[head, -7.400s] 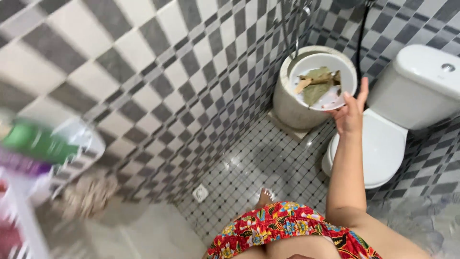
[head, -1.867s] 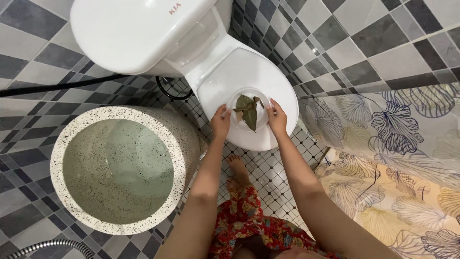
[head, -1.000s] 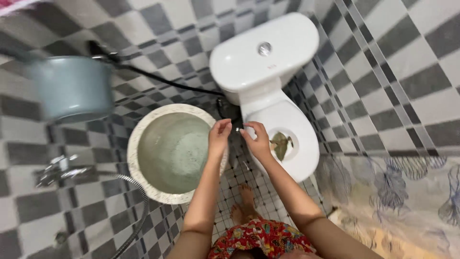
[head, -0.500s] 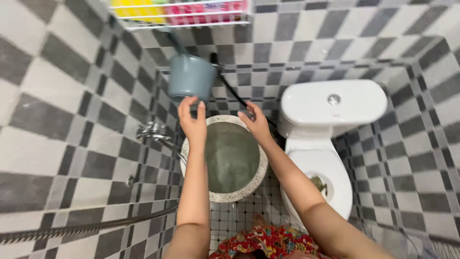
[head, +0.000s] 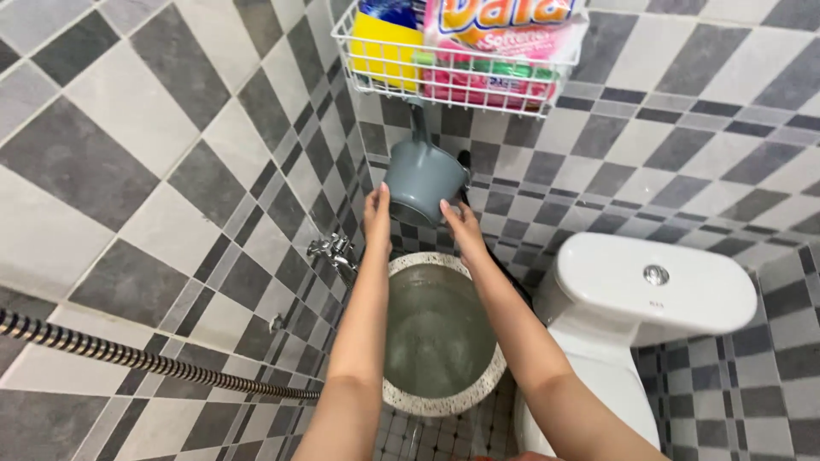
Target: Washing or rinsing leaves in a bowl using water scooped from a bathroom bucket.
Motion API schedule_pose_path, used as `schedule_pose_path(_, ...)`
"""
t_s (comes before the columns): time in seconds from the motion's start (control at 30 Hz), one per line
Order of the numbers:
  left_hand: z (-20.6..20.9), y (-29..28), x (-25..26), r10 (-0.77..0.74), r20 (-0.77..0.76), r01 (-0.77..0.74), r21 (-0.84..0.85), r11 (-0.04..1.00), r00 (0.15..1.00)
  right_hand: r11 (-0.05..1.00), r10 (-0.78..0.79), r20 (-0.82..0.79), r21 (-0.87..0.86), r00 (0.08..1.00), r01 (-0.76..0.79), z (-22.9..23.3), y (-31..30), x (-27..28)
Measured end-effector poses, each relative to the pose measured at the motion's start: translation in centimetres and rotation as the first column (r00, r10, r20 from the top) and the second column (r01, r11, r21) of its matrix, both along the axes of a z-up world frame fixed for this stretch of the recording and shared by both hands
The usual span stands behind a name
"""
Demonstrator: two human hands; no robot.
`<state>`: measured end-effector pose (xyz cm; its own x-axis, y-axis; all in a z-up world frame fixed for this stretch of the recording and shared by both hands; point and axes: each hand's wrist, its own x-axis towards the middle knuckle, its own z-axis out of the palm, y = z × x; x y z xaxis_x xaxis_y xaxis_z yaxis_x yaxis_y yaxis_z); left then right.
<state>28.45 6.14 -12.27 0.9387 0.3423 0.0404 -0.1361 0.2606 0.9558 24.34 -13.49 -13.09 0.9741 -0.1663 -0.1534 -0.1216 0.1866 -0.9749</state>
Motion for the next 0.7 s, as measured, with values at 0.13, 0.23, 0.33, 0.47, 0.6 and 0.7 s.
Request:
schedule_pose_path(0.13,2.2,-0.5,-1.0,-0.097,0.08,0.107,-0.129,0.986,0.992,0.991,0.079,0.054,0.107,0.995,-0.085,3.2,1.4,-1.0)
schedule_pose_path(0.23,5.3,-0.6,-3.3,-0.096,-0.199,0.085,-0.064,0.994,0.975,0.983,0.095,0.047,0.15,0.994,-0.101,3.9,1.6,-1.6)
schedule_pose_path(0.33,5.3,0.0,-4.1,-0.103,-0.136,0.095,-0.067,0.993,0.985,0.965,0.158,0.111,0.193,0.981,-0.177,4.4,1.5,-2.5)
schedule_pose_path(0.47,5.3,0.5,-6.9,-0.135,-0.205,0.121,-0.081,0.989,0.969,0.971,0.197,0.034,0.128,0.98,-0.2,5.2,0.8,-5.2)
schedule_pose_path(0.6,0.1,1.5,-8.7,-0.165,-0.016,0.164,-0.037,0.986,0.986,0.96,0.265,-0.033,0.097,0.964,-0.261,3.5,-1.5,-7.9)
schedule_pose_path(0.7,-1.4,2.9,-11.1,-0.224,-0.119,0.223,-0.022,0.975,0.967,0.891,0.429,0.139,-0.23,0.893,-0.392,0.1,-5.0,-8.9)
